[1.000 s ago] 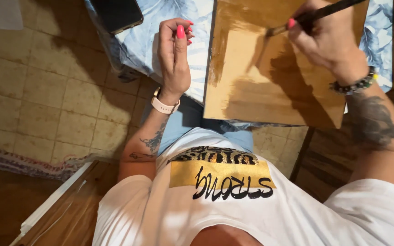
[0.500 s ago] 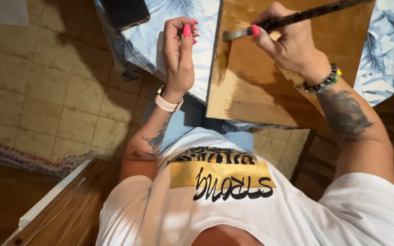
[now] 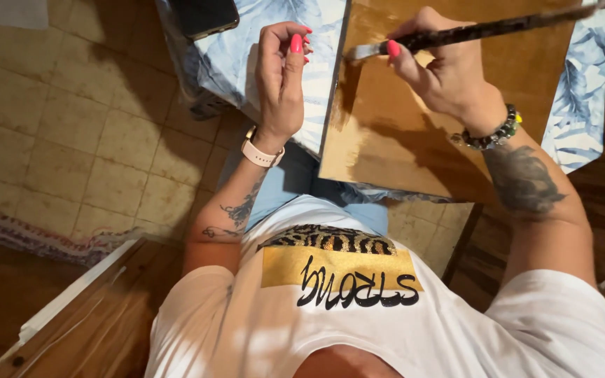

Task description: Applying stain to a wooden board using a paintbrush

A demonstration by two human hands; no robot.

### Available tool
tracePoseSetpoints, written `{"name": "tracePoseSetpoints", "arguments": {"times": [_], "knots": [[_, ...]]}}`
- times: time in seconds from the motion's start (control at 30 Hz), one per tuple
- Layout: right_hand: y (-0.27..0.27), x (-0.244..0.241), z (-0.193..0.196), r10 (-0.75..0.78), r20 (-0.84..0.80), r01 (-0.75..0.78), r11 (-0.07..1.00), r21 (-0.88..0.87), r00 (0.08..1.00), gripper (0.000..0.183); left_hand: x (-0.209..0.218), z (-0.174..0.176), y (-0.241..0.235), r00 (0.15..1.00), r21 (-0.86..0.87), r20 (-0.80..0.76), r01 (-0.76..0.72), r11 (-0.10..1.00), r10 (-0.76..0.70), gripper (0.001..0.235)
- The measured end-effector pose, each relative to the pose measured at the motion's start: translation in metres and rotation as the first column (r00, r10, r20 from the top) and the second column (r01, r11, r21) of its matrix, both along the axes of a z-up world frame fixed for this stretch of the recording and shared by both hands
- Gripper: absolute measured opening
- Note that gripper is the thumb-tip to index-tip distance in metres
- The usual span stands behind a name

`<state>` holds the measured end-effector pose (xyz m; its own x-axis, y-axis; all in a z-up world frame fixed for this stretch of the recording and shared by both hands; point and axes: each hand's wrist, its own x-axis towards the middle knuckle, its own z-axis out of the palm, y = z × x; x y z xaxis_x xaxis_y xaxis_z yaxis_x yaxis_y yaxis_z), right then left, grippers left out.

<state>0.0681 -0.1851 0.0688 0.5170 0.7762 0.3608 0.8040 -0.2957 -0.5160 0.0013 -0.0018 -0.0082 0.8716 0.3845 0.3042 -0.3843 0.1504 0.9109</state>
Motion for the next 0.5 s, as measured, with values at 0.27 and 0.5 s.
{"name": "tracePoseSetpoints", "arguments": {"times": [0.27,0.5], "knots": [[-0.049,-0.008,-0.002,-0.187,0.012,0.183,0.944,-0.276,0.982,0.008,0.0,0.002,0.001,0.999,-0.024,0.036,0.024,0.999,-0.023,0.015],[-0.034,-0.001,-0.007,-0.139,0.035,0.143,0.965,-0.219,0.99,0.008,0.001,-0.001,0.0,0.999,-0.032,0.05,0.009,0.999,-0.008,0.016]]}}
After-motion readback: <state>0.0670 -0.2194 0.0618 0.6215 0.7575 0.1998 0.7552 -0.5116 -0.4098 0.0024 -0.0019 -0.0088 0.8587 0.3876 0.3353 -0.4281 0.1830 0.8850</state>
